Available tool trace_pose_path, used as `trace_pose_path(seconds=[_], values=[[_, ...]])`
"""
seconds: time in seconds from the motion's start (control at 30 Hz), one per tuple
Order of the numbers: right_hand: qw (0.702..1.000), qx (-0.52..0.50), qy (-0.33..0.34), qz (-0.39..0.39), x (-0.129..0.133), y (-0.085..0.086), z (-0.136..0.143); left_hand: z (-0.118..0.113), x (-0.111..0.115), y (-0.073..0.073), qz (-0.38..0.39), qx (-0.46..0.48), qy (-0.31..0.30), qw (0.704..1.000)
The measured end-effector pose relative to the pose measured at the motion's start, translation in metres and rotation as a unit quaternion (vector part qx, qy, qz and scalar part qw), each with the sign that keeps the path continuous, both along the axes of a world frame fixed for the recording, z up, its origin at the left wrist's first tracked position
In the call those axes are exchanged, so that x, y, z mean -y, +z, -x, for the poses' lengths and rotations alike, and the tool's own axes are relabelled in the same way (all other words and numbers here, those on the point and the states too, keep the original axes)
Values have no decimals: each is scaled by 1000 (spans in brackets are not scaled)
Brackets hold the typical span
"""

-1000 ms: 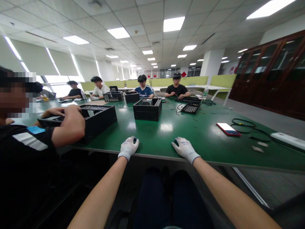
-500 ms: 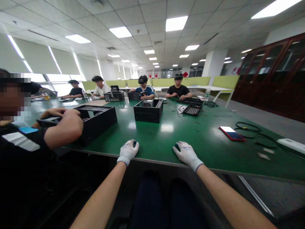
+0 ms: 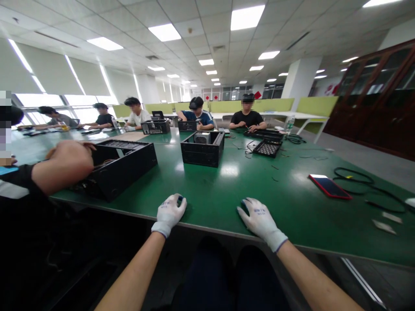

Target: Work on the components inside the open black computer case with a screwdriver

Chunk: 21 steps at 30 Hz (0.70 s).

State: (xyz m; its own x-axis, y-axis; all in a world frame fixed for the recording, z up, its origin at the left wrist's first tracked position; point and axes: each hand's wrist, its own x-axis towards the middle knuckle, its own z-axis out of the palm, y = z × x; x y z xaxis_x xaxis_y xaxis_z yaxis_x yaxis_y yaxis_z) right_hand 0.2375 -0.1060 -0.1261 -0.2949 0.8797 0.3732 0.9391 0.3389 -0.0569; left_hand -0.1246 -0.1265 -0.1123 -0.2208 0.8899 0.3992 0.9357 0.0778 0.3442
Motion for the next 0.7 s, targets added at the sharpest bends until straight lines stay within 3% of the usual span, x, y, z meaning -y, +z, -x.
trace_pose_path(seconds=[0.33,0.57,0.7], values=[[1000,2,12,-23,6,0,2,0,4,-1,-4,-1,7,1000],[996,4,34,-80,3,-9,-1,-1,7,-6,-12,-5,0,1000],[993,29,59,-96,-2,-5,-6,-1,8,-3,16,6,-12,1000]])
